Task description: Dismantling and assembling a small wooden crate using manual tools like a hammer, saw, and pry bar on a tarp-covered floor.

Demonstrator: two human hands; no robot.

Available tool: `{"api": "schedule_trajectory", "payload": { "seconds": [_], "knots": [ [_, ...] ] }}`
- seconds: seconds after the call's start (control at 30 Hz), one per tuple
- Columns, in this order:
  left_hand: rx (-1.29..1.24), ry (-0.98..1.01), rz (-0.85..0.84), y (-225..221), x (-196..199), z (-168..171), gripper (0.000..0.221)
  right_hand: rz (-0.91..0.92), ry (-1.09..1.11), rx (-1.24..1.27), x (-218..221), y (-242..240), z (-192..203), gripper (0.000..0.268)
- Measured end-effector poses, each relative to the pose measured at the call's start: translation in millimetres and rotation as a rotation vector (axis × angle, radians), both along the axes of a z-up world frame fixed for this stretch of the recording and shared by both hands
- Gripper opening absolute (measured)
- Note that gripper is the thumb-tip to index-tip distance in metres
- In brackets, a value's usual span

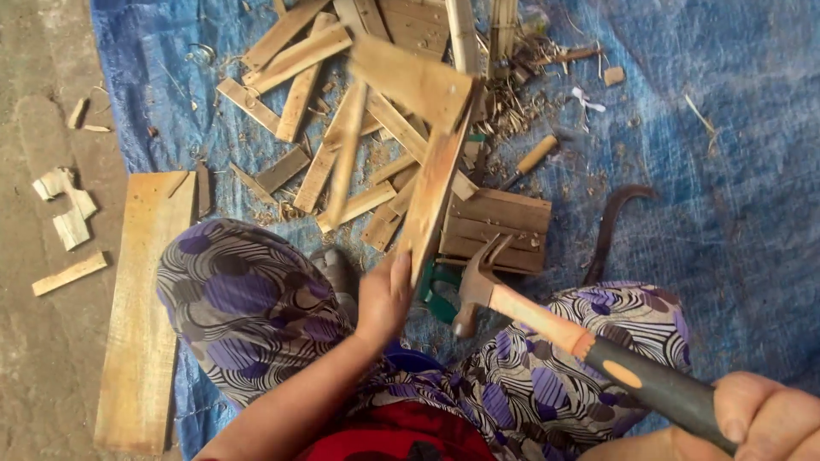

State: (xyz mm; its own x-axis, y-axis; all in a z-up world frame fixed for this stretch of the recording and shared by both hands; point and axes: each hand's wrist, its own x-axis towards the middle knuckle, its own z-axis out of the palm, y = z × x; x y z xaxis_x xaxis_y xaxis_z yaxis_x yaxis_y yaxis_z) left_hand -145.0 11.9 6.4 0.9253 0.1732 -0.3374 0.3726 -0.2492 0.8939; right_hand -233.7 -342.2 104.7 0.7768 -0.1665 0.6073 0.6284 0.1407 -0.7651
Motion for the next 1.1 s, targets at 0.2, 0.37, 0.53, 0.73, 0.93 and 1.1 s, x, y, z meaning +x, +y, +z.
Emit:
{"api": "schedule_trajectory", "payload": {
  "seconds": [0.2, 0.37, 0.53, 0.73, 0.93, 1.1],
  "knots": [
    [0.376, 0.34, -0.077, -23.4, 75.8, -21.6, 0.053, -0.105, -0.022, 0.043, 26.3, 21.8, -2.0, 0.014],
    [0.6, 0.0, 0.061, -47.8, 92.1, -191.7, 0.054, -0.1, 0.009, -0.025, 44.6, 49.7, 14.3, 0.009],
    [-0.18, -0.068, -0.179, -81.9, 85.0, -144.0, 0.045, -0.022, 0.058, -0.038, 38.6, 44.8, 15.0, 0.013],
    [-0.842, 0.381, -0.429, -94.9, 76.6, -116.8, 0.017, -0.115, 0.063, -0.028, 32.4, 51.3, 11.4, 0.015],
    [-0.801, 0.433, -0.444, -102.4, 81.6, -128.3, 0.015, -0.062, 0.069, 0.055, 32.6, 58.1, 8.9, 0.021],
    [-0.816, 0.56, -0.537, -104.8, 80.5, -149.0, 0.022, -0.017, 0.081, 0.095, 32.8, 60.4, 7.3, 0.026]
  ]
}}
